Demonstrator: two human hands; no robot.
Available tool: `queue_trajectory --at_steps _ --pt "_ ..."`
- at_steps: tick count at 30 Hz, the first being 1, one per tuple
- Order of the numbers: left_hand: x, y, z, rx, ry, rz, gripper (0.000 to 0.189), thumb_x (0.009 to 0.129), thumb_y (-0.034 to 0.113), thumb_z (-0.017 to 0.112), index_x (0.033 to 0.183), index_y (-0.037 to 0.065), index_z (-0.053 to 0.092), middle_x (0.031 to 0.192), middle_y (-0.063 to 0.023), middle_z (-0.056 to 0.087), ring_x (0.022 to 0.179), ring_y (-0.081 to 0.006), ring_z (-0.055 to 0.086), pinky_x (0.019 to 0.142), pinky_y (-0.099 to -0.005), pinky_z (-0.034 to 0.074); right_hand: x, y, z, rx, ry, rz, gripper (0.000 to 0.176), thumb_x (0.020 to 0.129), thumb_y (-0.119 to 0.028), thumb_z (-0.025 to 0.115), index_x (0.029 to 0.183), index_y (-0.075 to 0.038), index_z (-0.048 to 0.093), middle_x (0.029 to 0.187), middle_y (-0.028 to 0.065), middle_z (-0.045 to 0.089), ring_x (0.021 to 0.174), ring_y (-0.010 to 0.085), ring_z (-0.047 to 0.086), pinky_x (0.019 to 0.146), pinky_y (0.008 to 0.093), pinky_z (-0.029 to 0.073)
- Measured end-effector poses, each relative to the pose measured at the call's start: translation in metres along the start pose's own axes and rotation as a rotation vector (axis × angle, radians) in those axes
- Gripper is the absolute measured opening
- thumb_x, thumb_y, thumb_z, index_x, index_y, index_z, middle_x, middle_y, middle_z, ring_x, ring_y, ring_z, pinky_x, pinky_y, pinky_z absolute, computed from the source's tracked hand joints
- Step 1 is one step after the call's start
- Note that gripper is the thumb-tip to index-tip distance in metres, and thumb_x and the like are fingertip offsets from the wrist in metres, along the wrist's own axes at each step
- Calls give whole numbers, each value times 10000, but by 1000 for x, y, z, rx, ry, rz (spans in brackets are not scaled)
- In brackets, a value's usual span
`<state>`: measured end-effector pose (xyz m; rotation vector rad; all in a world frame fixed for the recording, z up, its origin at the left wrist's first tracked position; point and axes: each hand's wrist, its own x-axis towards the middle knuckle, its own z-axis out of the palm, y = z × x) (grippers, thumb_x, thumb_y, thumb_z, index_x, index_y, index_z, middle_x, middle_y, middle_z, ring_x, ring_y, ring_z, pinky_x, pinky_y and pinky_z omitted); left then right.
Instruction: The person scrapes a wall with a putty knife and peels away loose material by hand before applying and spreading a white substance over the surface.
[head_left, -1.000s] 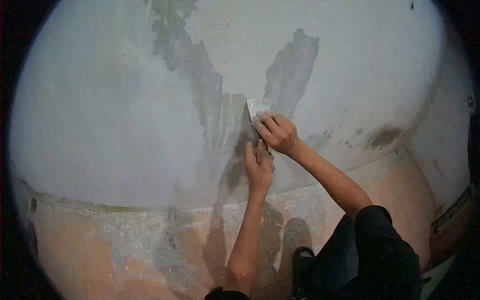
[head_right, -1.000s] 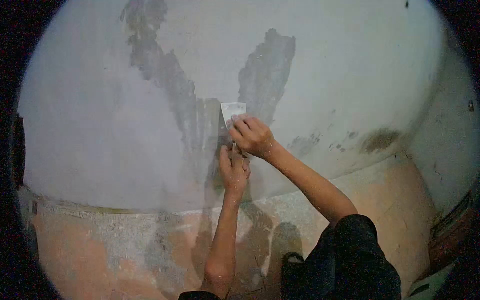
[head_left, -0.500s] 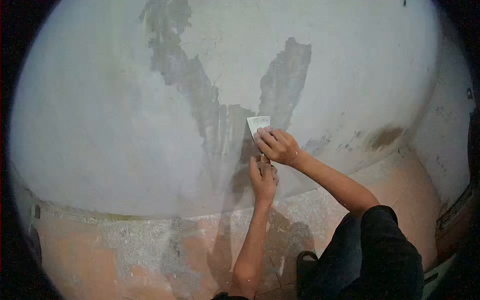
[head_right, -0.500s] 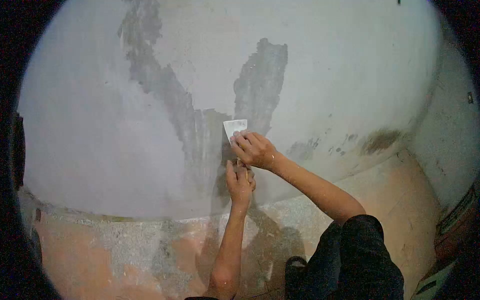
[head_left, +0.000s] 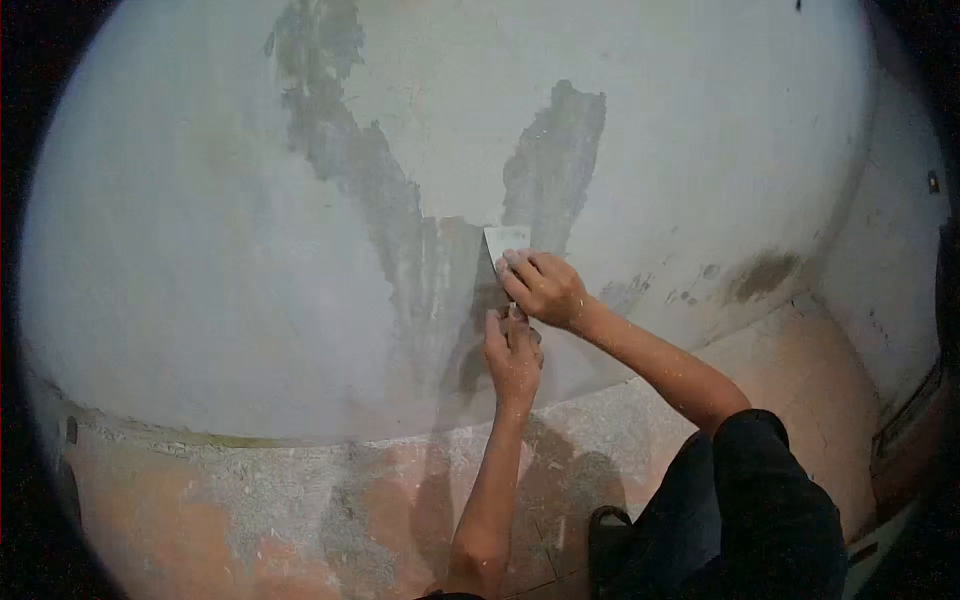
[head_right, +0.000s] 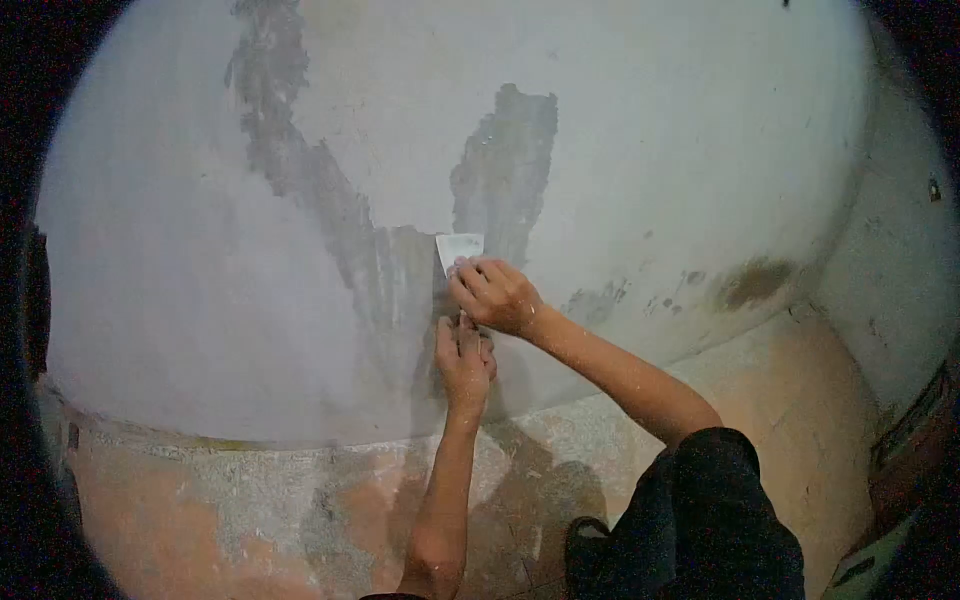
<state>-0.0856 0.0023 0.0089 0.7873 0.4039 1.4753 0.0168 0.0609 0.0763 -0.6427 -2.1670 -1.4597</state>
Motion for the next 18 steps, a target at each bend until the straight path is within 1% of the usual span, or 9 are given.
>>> queue_trajectory --at_steps 2,3,6,8,10,11,14,15,18 --pt "-2 -14 -5 42 23 21 156 994 202 434 988 52 392 633 28 372 470 -32 314 382 -212 251 -9 -8 6 16 39 23 185 716 -102 629 889 -37 628 909 74 646 777 186 629 621 268 522" --pt "-3 -14 -3 46 44 -10 165 990 196 441 1008 37 399 651 22 378 485 -33 325 387 -212 254 -9 -6 3 25 29 -17 181 705 -95 633 875 -32 625 896 75 642 759 185 625 599 264 514" --pt "3 -1 6 -23 7 23 181 985 196 448 1029 32 384 654 21 377 497 -34 334 393 -210 255 7 12 -4 13 47 -59 180 709 -98 628 875 -30 625 892 76 641 754 186 622 604 273 518" --pt "0 -9 6 -40 27 7 181 984 192 445 1034 32 378 653 23 382 495 -38 336 393 -212 258 1 4 -3 18 23 -19 177 714 -103 625 878 -36 628 894 77 641 748 186 617 603 270 517" --pt "-3 -19 4 -8 45 -30 185 986 211 454 1029 45 384 642 29 385 482 -38 329 389 -214 254 -11 -3 -2 11 1 32 175 696 -133 634 847 -52 600 932 91 636 791 186 614 643 278 523" --pt "-7 -20 4 9 40 -57 160 988 203 451 1029 61 392 633 32 387 468 -37 324 386 -214 251 -16 -4 -4 38 -16 -1 194 685 -132 629 855 -45 598 921 93 636 775 187 610 620 283 515" --pt "-1 -6 10 63 3 36 152 990 209 451 999 67 398 629 30 391 461 -35 322 384 -211 249 -13 14 -3 17 -4 -69 241 687 -107 630 915 -29 625 901 76 641 754 182 612 601 271 509" --pt "3 3 12 77 -16 14 112 991 171 409 1033 67 405 653 6 415 481 -49 346 387 -215 266 -4 16 -5 3 -3 3 223 687 -140 623 882 -32 604 917 88 633 760 192 607 621 283 514" --pt "3 -10 7 79 -29 21 130 999 206 413 1000 77 400 640 9 405 470 -47 335 384 -219 261 -8 6 -4 11 10 68 213 697 -135 625 882 -32 600 902 83 635 775 190 614 618 273 511"
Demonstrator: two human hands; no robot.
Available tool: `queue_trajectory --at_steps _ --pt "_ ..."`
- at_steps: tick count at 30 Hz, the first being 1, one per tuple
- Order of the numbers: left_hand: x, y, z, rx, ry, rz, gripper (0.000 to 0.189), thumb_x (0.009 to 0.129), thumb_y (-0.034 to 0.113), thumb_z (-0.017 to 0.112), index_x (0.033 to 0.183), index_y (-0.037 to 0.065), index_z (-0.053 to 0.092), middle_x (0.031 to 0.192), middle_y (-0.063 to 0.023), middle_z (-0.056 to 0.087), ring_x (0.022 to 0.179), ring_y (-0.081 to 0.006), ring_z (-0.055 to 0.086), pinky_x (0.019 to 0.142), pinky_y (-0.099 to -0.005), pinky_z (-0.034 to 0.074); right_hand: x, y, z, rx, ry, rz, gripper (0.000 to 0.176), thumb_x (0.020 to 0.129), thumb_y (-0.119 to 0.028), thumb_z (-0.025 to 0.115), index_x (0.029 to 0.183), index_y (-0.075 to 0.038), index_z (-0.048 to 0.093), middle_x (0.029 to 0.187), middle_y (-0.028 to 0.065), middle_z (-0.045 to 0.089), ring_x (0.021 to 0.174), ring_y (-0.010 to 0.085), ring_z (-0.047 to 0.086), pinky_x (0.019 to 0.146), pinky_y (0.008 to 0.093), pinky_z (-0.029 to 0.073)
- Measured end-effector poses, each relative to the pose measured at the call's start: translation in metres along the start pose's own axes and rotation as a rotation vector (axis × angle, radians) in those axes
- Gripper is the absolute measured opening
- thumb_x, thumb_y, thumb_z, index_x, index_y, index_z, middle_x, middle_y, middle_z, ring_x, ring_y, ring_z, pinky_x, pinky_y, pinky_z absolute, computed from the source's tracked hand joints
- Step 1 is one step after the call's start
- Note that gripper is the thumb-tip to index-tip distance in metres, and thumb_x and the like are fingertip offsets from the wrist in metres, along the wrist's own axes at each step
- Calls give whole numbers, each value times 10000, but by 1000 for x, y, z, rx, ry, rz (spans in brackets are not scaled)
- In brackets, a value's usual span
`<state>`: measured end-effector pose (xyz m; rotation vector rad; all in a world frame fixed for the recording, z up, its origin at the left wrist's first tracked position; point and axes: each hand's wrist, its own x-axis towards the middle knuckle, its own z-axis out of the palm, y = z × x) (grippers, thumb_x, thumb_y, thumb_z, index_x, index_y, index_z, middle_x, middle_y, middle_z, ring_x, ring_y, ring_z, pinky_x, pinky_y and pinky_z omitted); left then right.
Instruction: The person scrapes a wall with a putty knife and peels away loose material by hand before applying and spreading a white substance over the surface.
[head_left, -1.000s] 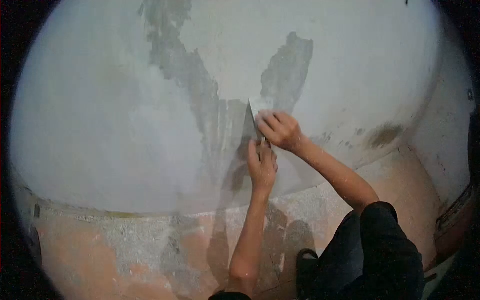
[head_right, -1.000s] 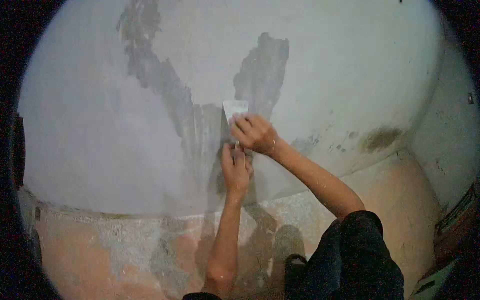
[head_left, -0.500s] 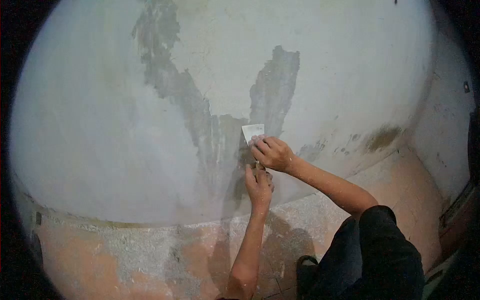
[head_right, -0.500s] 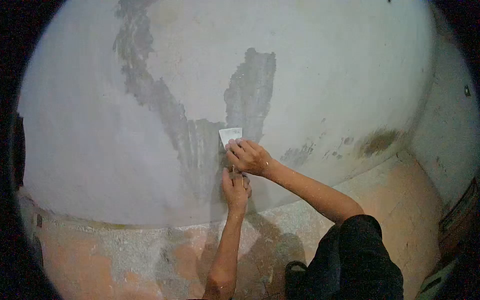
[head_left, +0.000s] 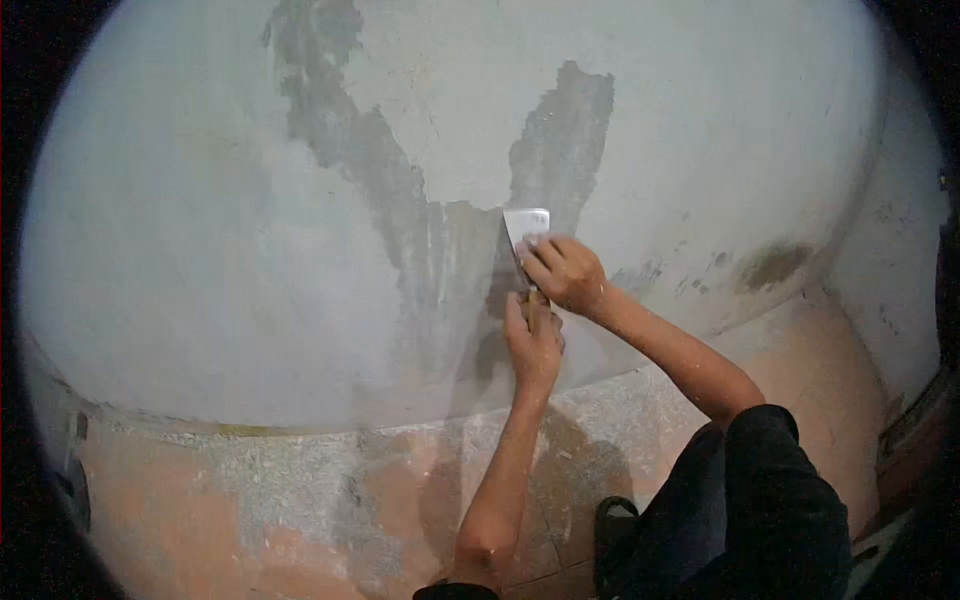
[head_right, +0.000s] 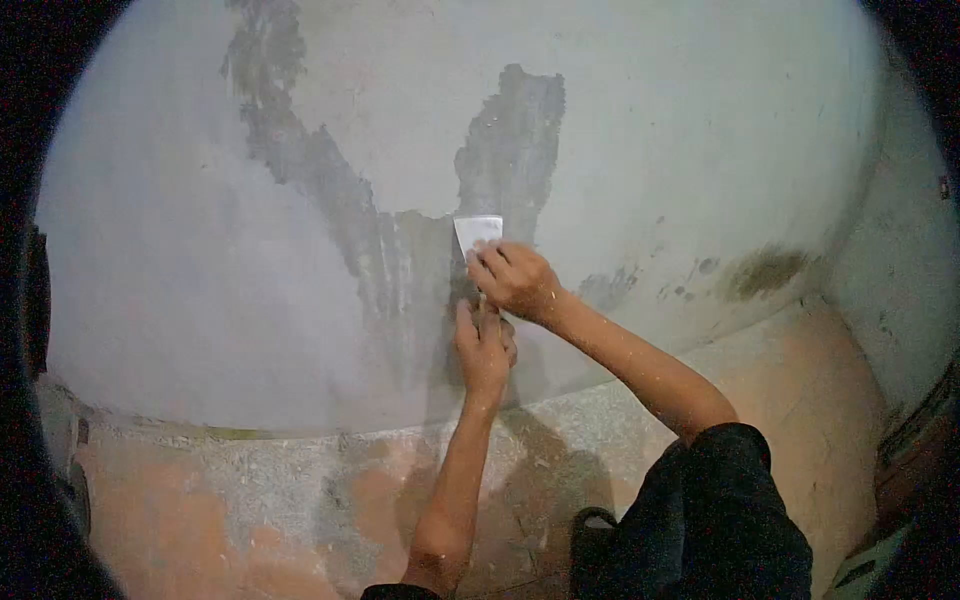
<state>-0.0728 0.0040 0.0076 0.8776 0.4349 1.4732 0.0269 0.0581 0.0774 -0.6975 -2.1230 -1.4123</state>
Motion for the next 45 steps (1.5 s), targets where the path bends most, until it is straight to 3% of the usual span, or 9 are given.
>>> queue_trajectory --at_steps 3,7,10,16,20,24,30,34,45 --pt "4 4 -1 -5 -15 16 151 994 211 436 963 72 383 626 21 393 465 -38 323 379 -215 254 2 13 0 -53 7 -174 220 685 -133 626 879 -32 600 912 82 634 789 193 617 623 278 514" --pt "-4 -5 0 -76 82 -19 162 985 205 459 956 67 379 629 35 387 478 -25 320 383 -206 256 11 5 2 40 13 -66 176 706 -138 636 847 -40 598 881 72 624 775 181 611 619 276 515" --pt "-4 -2 1 -82 80 -28 170 979 211 475 986 63 391 633 34 391 486 -25 327 387 -200 259 -3 3 14 -9 53 -256 154 673 -137 640 796 -54 599 883 80 618 756 185 594 610 274 512" --pt "1 28 -9 54 103 54 149 975 180 457 1021 41 423 675 23 436 494 -26 360 391 -201 261 22 -5 9 35 51 -72 135 669 -137 634 772 -59 595 884 77 625 739 180 583 624 270 513" --pt "4 28 -7 68 107 55 162 974 208 487 1019 69 418 650 28 410 506 -31 358 400 -199 268 33 5 10 -15 128 -201 163 693 -168 623 787 -41 585 907 88 621 744 186 584 629 275 512" --pt "7 36 -7 50 113 106 133 978 176 464 963 47 437 675 19 441 463 -31 348 378 -195 264 42 -5 10 0 113 -7 217 698 -202 634 848 -46 606 890 83 616 753 188 589 655 271 518" --pt "8 38 -6 21 126 123 220 981 262 490 954 54 427 650 21 418 460 -30 338 369 -206 252 46 5 3 4 19 -151 256 635 -128 642 874 -39 615 898 70 619 724 169 593 584 255 496" --pt "-3 45 -10 33 159 76 192 979 238 488 971 55 432 640 20 423 451 -28 335 366 -206 251 42 -18 11 39 35 -6 237 638 -98 645 867 -44 621 900 69 619 736 161 587 588 253 497" --pt "-2 37 -24 134 106 46 151 974 204 484 996 67 424 681 23 415 494 -34 342 405 -193 278 40 -28 15 25 156 -8 200 650 -94 637 843 -47 607 790 50 584 687 163 567 561 247 486"
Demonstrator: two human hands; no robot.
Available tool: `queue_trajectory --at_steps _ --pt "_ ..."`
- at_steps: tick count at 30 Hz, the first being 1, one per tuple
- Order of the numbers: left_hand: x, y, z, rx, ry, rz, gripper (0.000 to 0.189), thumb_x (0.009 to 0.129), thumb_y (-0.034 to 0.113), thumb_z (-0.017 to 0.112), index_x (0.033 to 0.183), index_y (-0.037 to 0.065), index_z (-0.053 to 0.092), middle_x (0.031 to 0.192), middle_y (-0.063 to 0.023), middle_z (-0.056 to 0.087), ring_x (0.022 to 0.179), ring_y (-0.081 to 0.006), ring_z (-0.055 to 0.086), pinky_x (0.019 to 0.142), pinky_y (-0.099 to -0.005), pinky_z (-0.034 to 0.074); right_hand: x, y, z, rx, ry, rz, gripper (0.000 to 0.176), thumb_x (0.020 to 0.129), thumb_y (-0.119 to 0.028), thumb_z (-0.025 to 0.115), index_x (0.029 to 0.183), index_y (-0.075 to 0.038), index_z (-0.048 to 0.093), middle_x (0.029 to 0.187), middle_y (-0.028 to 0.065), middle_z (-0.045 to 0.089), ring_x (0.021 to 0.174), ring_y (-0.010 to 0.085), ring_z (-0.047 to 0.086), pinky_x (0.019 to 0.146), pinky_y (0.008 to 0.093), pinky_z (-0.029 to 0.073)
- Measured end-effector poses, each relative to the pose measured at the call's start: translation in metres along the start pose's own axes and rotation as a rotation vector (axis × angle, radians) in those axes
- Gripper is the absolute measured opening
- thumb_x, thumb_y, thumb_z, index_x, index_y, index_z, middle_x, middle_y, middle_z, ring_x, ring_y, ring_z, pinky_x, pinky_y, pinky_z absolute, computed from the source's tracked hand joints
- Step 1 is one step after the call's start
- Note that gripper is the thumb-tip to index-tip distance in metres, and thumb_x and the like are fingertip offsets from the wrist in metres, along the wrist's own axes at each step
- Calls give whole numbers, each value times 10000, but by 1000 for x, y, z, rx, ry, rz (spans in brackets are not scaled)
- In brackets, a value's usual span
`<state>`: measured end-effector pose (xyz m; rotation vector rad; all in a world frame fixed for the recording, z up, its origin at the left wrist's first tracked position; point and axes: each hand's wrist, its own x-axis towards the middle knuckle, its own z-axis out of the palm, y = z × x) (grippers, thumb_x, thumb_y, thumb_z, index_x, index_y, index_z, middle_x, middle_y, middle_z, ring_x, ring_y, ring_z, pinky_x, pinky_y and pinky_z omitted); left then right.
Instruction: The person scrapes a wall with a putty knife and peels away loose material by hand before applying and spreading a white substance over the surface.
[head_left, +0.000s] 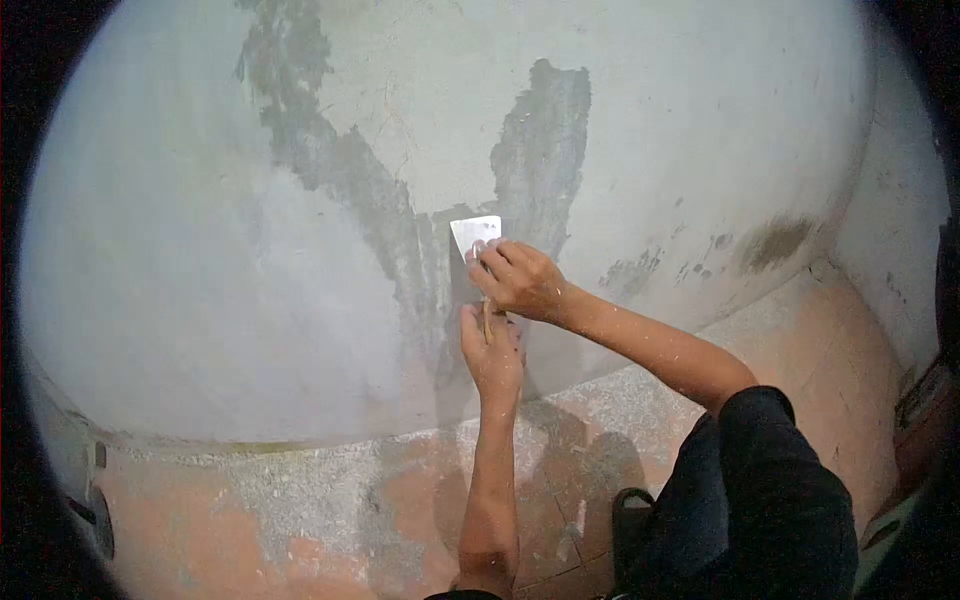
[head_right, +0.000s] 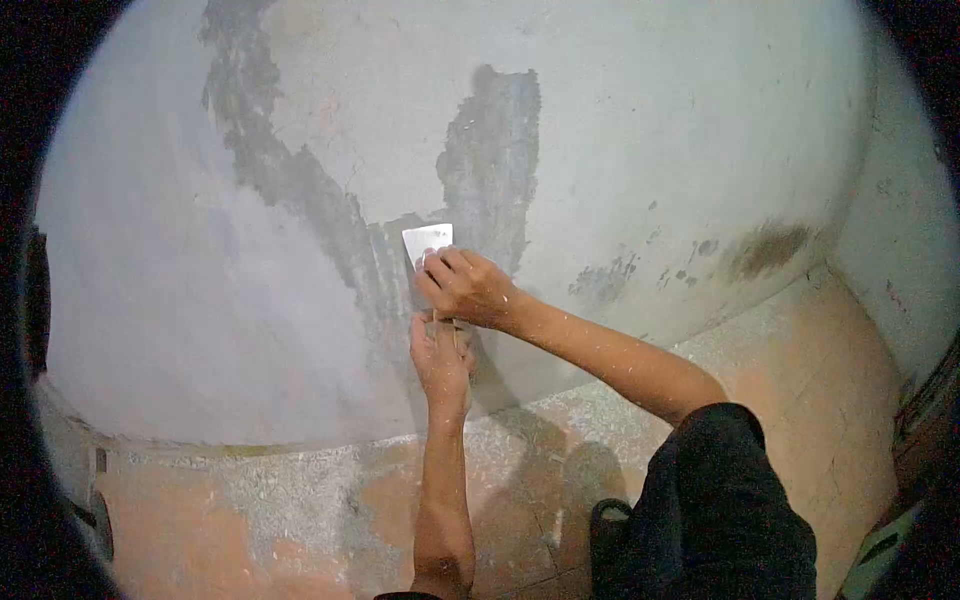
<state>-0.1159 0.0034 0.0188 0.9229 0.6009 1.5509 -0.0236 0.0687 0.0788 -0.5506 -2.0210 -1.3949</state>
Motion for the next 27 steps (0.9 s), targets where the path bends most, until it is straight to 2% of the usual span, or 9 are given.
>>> queue_trajectory --at_steps 3,5,9,11,15,19,23,25,27 --pt "6 10 6 -57 18 -7 146 972 205 482 983 74 420 629 29 405 470 -38 318 413 -189 285 7 18 -10 -20 -187 -17 180 662 -110 642 826 -48 601 823 48 599 707 160 581 588 244 502" --pt "3 17 6 -11 -21 -2 144 973 209 479 974 79 417 635 33 408 473 -40 335 412 -186 294 4 9 -8 -10 -181 27 196 664 -131 650 832 -44 601 847 51 611 713 157 589 591 247 511" --pt "0 -9 6 -8 36 -20 141 963 194 477 943 65 424 636 22 418 467 -34 373 374 -201 284 -10 15 3 -88 34 -46 185 653 -178 632 789 -67 574 766 33 549 641 146 528 503 242 449" --pt "11 -6 5 34 7 54 150 964 198 480 953 56 433 645 18 423 468 -36 377 373 -202 284 3 28 -7 -16 -143 -50 228 636 -96 637 856 -44 601 827 46 610 652 152 564 534 242 478" --pt "6 13 12 16 -32 36 215 973 256 508 988 59 423 621 28 418 463 -32 350 374 -195 256 -4 12 -4 -9 -123 100 216 644 -85 643 854 -43 607 807 41 608 642 138 555 513 239 463" --pt "17 2 18 -84 3 33 194 974 229 489 955 45 430 646 17 432 469 -41 362 388 -209 282 9 33 -7 -63 -94 -33 184 664 -74 642 842 -38 613 786 40 597 616 141 543 506 241 461" --pt "-1 3 22 -48 -24 26 198 978 234 475 960 42 429 646 20 431 476 -42 359 389 -211 277 -12 15 -12 13 -161 104 207 657 -65 640 861 -37 614 788 42 588 608 142 539 499 240 454" --pt "0 -4 20 21 -16 -3 186 975 221 470 961 40 431 645 21 427 477 -42 359 387 -211 279 -9 23 -10 -69 -26 12 226 649 -72 639 871 -40 613 786 39 581 605 141 535 487 243 440" --pt "9 -2 22 -6 -39 3 179 971 213 471 957 40 429 645 20 426 479 -40 363 385 -210 284 -4 36 -14 5 -128 10 202 627 -130 651 801 -51 584 778 45 578 640 160 558 508 251 470"
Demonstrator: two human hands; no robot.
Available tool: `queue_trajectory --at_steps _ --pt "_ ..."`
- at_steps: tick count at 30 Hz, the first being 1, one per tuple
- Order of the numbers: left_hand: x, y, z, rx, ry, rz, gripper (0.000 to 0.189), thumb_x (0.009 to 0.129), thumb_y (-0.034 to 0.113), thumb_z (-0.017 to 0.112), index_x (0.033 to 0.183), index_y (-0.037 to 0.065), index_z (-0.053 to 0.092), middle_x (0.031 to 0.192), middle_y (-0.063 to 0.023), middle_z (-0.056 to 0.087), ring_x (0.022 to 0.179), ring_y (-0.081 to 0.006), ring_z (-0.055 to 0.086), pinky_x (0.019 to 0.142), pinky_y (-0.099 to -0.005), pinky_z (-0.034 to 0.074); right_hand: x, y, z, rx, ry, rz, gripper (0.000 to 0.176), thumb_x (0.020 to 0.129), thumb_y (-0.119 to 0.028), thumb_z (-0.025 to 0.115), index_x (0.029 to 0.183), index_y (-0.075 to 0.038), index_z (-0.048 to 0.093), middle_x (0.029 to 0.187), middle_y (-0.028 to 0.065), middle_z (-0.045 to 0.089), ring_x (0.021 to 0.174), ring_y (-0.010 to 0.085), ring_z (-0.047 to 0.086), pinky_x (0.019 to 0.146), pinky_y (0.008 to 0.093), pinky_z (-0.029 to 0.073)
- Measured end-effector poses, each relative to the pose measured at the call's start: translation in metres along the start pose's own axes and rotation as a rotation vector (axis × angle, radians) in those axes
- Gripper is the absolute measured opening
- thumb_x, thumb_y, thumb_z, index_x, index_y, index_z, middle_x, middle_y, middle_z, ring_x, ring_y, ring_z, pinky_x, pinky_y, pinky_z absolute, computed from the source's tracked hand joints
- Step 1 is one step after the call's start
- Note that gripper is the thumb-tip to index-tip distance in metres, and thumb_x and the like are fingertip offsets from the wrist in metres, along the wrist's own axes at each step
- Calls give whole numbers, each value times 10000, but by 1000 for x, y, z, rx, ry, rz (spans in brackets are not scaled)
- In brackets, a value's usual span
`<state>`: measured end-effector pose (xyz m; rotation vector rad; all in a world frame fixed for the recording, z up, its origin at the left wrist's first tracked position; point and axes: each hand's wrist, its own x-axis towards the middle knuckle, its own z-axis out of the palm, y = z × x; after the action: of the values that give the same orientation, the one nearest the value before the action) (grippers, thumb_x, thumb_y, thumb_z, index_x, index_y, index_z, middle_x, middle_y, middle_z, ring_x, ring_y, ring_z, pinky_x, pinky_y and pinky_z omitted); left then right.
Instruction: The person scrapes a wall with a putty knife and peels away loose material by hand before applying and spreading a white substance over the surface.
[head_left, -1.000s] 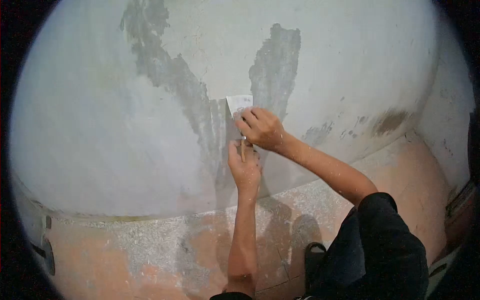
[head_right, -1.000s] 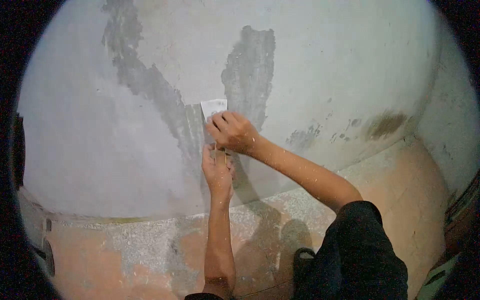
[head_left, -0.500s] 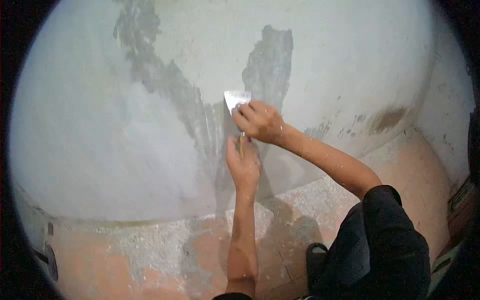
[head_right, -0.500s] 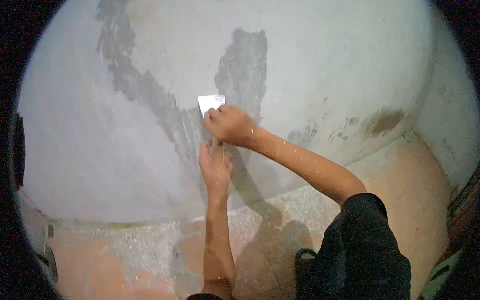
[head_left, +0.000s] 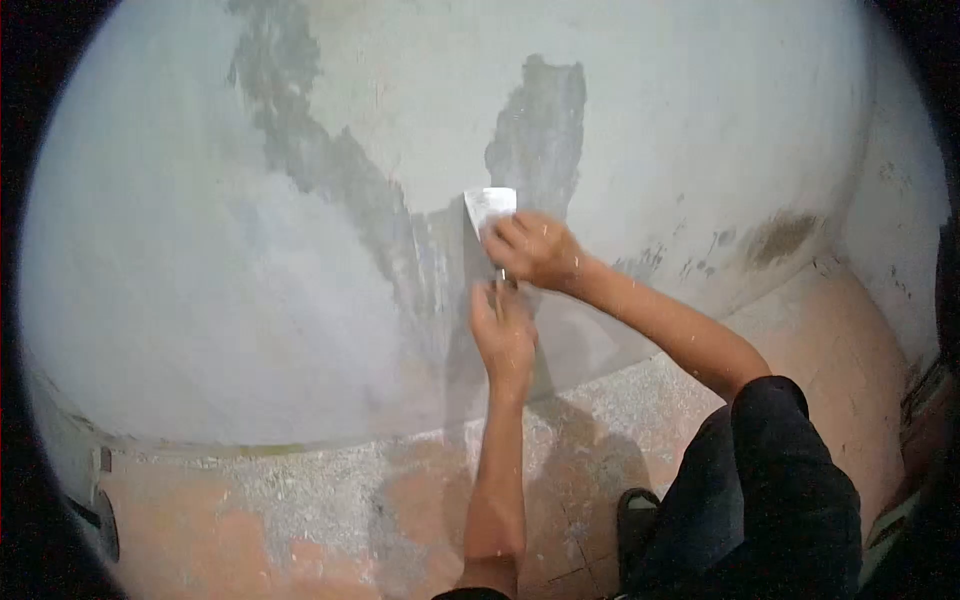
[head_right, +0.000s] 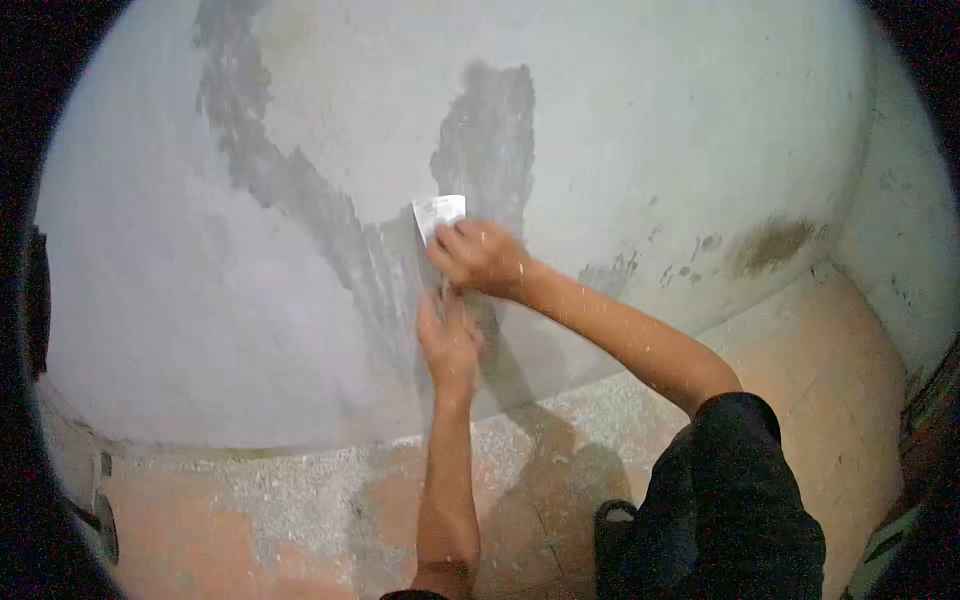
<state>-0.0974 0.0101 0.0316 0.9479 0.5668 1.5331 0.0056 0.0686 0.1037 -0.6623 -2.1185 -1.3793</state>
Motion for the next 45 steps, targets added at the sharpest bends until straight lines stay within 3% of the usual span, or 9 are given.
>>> queue_trajectory --at_steps 2,7,12,14,19,24,28,32,45 --pt "6 6 1 -70 -56 145 181 972 218 476 954 44 430 646 18 426 482 -35 368 386 -202 279 9 -3 1 -58 68 92 189 638 -126 640 804 -53 587 760 34 561 649 158 565 519 251 478" --pt "-2 6 7 -55 12 -4 184 974 221 488 942 55 415 636 27 419 473 -30 355 382 -201 269 4 4 1 -59 64 -73 192 633 -129 639 803 -56 591 763 35 560 652 154 560 520 244 477" --pt "-1 11 10 -70 -24 131 211 977 261 483 941 62 424 627 24 418 462 -31 354 379 -203 272 0 -8 2 45 64 111 235 657 -103 644 887 -66 613 786 32 559 631 167 563 478 263 459" --pt "-12 -3 4 -21 32 -65 176 988 226 470 1015 60 420 653 27 415 479 -38 339 395 -193 247 -15 -7 8 68 37 -6 247 656 -94 641 899 -65 615 802 34 562 659 171 569 489 263 464" --pt "12 29 13 -82 -40 99 197 984 254 472 940 66 435 629 28 411 456 -34 354 366 -213 257 16 -1 -4 -10 64 85 232 651 -81 631 882 -64 621 784 30 563 677 160 576 504 250 472" --pt "9 2 18 -106 43 47 209 988 256 474 904 75 412 613 35 386 461 -25 331 360 -220 232 2 10 7 -27 76 -55 240 637 -66 629 877 -58 625 770 16 579 612 145 547 488 244 453" --pt "13 35 16 -116 -29 70 211 981 261 490 914 80 406 626 39 392 459 -26 331 358 -207 232 40 15 -9 -28 118 110 249 642 -46 621 891 -55 619 760 15 573 615 138 546 487 249 453" --pt "2 10 21 -135 62 39 204 990 247 460 976 51 408 624 29 397 455 -35 344 356 -211 244 9 12 7 -25 68 -77 260 606 -72 639 864 -52 612 770 28 582 614 143 538 486 242 446" --pt "1 14 -3 8 -29 41 179 985 232 465 961 65 405 660 12 433 460 -27 332 368 -195 232 13 -11 8 -31 78 62 228 651 -79 640 873 -28 643 796 39 598 659 136 571 539 225 474"
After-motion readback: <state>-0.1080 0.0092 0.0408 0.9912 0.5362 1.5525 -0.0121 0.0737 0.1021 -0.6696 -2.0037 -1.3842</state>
